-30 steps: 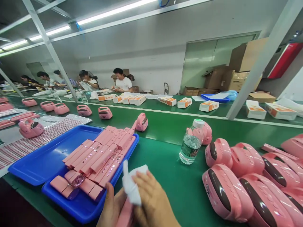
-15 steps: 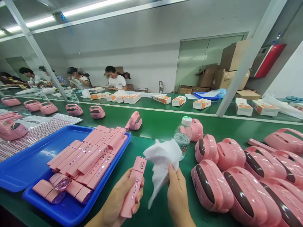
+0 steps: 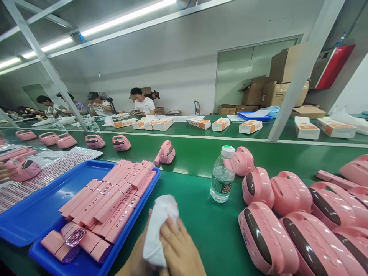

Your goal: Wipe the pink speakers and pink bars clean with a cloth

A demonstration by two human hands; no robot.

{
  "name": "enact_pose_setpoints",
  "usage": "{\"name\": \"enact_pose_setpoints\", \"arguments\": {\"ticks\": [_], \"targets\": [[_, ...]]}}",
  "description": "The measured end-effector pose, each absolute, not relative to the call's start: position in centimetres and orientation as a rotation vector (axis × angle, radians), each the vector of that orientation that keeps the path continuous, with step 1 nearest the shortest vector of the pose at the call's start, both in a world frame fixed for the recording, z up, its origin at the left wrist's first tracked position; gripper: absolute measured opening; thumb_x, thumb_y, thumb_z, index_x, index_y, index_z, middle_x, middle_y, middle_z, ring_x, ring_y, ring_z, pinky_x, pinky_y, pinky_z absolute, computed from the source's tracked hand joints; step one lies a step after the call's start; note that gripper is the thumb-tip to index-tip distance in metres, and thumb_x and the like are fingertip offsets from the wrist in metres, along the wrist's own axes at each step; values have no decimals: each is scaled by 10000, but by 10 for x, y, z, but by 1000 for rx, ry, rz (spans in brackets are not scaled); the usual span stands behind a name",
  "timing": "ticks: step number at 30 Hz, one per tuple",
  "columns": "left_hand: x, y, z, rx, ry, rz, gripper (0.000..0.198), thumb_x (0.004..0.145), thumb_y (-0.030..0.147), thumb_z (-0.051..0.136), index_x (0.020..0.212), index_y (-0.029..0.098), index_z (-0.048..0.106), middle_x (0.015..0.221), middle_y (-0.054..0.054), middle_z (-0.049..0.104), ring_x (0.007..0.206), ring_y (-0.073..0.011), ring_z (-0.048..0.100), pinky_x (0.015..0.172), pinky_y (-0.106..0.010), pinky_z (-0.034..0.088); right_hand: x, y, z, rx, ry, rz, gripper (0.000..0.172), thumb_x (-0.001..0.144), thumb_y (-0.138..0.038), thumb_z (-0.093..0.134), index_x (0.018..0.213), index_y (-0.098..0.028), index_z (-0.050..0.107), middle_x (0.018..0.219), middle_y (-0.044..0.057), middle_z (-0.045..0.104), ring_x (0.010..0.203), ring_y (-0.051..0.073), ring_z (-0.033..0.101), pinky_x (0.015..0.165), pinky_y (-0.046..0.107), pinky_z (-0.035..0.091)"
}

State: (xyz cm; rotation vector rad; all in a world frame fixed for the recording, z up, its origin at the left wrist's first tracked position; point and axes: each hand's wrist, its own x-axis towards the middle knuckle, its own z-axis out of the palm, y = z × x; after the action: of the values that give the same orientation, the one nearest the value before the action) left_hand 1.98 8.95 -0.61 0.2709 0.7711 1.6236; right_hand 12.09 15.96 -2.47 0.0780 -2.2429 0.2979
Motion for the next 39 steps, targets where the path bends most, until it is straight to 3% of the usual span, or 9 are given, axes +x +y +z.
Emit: {"name": "enact_pose_setpoints", "arguments": {"ticks": [4, 7, 11, 15, 21, 25, 29, 36, 39], "targets": [[30, 85, -10, 299, 928, 1534, 406, 665, 551, 660, 776, 182, 532, 528, 25, 577, 308, -70, 443, 272, -156, 311, 133, 173, -24, -618, -1890, 1169, 413, 871, -316, 457, 1222, -113, 536, 1190, 133, 598, 1046, 275, 590, 889, 391, 478], [36, 82, 1, 343, 1073, 1508, 414, 693, 553, 633, 781, 174, 493, 605, 7, 610, 390, -84, 504, 320, -164, 372, 140, 176, -19, -869, -1623, 1436, 514, 921, -455, 312, 1223, -96, 524, 1075, 130, 653, 909, 237, 642, 750, 308, 536], [41, 83, 18, 323, 1095, 1607, 348, 741, 467, 633, 888, 157, 577, 654, -4, 611, 541, -107, 558, 459, -194, 430, 138, 163, -18, -697, -1793, 1345, 466, 915, -414, 359, 1275, -148, 489, 1215, 123, 581, 1102, 263, 552, 887, 332, 477], [33, 86, 20, 114, 926, 1699, 348, 631, 406, 743, 802, 126, 629, 662, -20, 622, 638, -146, 588, 582, -228, 446, 122, 148, -26, -81, -2141, 675, 494, 904, -241, 399, 1382, -139, 328, 1424, 113, 339, 1345, 250, 188, 1076, 391, 217], [9, 72, 29, 4, 842, 1622, 328, 772, 431, 599, 750, 104, 609, 608, -11, 566, 457, -59, 470, 391, -142, 331, 120, 150, -38, -88, -2020, 1074, 318, 886, -399, 452, 1152, -308, 599, 1033, -3, 692, 960, 184, 646, 855, 254, 502], [9, 66, 38, 56, 883, 1627, 305, 820, 388, 544, 716, 104, 590, 669, -18, 551, 471, -56, 454, 372, -135, 301, 137, 165, -27, -676, -1512, 1489, 470, 891, -449, 412, 1236, -141, 498, 998, 84, 687, 850, 221, 658, 669, 267, 549], [14, 70, 36, 127, 983, 1631, 384, 855, 448, 462, 909, 100, 614, 698, -36, 546, 556, -96, 510, 467, -181, 384, 140, 165, -12, -984, -1032, 1852, 676, 718, -547, 628, 1229, -135, 466, 1060, 82, 644, 936, 233, 604, 730, 269, 516], [32, 75, 20, 177, 1037, 1481, 630, 760, 680, 410, 983, 122, 598, 589, -2, 510, 413, -82, 441, 350, -174, 319, 138, 143, -7, -716, -1804, 1195, 372, 897, -421, 395, 1086, -175, 601, 850, 68, 676, 669, 181, 612, 618, 254, 503], [34, 76, 25, 190, 946, 1507, 729, 620, 771, 485, 955, 134, 603, 554, 11, 513, 376, -79, 413, 330, -185, 317, 131, 140, -8, -266, -2081, 601, 324, 893, -298, 422, 1164, -178, 553, 1035, 110, 668, 941, 246, 634, 783, 322, 522]]}}
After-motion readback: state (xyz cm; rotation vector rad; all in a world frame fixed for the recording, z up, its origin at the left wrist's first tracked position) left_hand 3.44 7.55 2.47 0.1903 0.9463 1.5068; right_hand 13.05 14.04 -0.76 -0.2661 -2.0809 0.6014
